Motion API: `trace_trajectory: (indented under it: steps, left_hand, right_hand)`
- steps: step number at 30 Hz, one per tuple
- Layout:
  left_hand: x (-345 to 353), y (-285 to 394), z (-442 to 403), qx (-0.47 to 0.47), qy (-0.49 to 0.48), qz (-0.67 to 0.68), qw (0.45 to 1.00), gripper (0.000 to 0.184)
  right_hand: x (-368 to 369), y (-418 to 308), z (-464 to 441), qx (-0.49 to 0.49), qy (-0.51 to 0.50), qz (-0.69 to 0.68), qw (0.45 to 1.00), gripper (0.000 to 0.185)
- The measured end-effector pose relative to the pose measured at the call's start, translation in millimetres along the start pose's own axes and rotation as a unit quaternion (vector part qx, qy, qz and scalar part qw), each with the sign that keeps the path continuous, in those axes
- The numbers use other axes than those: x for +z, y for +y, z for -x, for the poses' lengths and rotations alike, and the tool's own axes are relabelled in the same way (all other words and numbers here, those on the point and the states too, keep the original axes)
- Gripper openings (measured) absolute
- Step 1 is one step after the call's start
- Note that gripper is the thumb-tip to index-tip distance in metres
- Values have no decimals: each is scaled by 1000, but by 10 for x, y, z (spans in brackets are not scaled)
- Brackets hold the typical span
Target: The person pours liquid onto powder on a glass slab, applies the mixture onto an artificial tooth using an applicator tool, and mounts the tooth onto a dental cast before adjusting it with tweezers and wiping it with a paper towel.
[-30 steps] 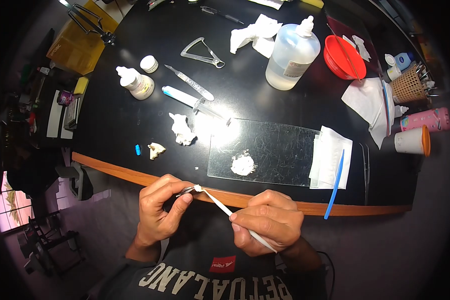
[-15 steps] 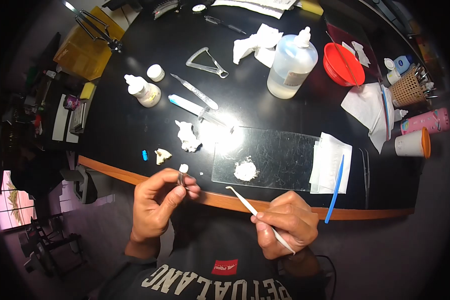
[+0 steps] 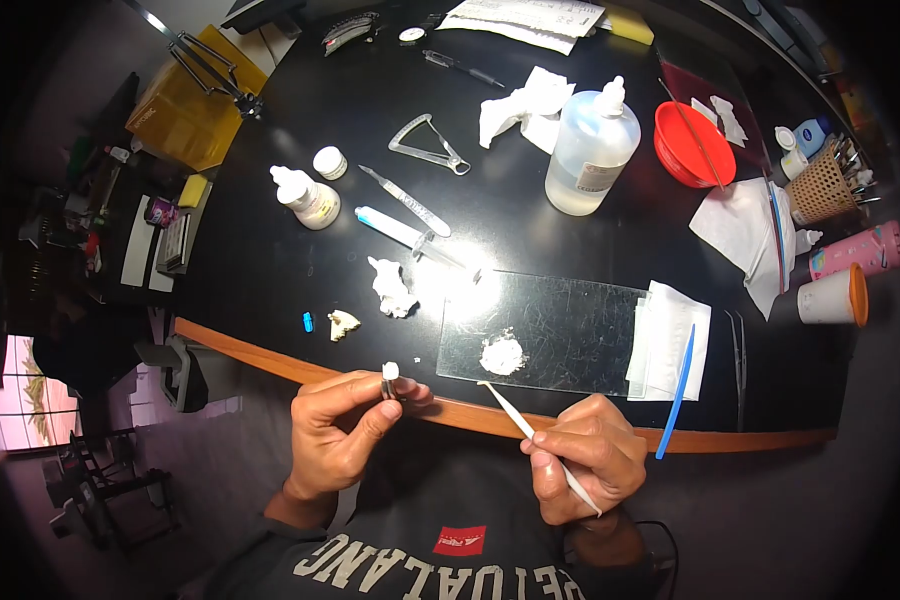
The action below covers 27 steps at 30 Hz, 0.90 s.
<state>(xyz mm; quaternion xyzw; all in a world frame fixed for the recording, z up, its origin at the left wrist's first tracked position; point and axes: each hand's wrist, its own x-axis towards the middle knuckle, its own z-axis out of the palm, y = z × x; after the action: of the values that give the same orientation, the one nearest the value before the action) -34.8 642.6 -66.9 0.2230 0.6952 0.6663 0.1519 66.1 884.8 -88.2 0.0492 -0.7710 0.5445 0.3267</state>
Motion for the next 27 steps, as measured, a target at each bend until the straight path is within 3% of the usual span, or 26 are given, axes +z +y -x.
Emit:
trace_trajectory:
  steps: [7,16,27]
  left_hand:
    - [29,-44,42,92,19,-126,988,27]
    - [39,-33,208,74,28,-133,988,29]
    - [71,-9,145,56,37,-233,970,34]
  right_hand:
    - [5,0,5,-19,-2,65,998,17]
    - [45,35,3,-12,2,139,990,16]
    - [96,41,1,-16,-26,179,983,17]
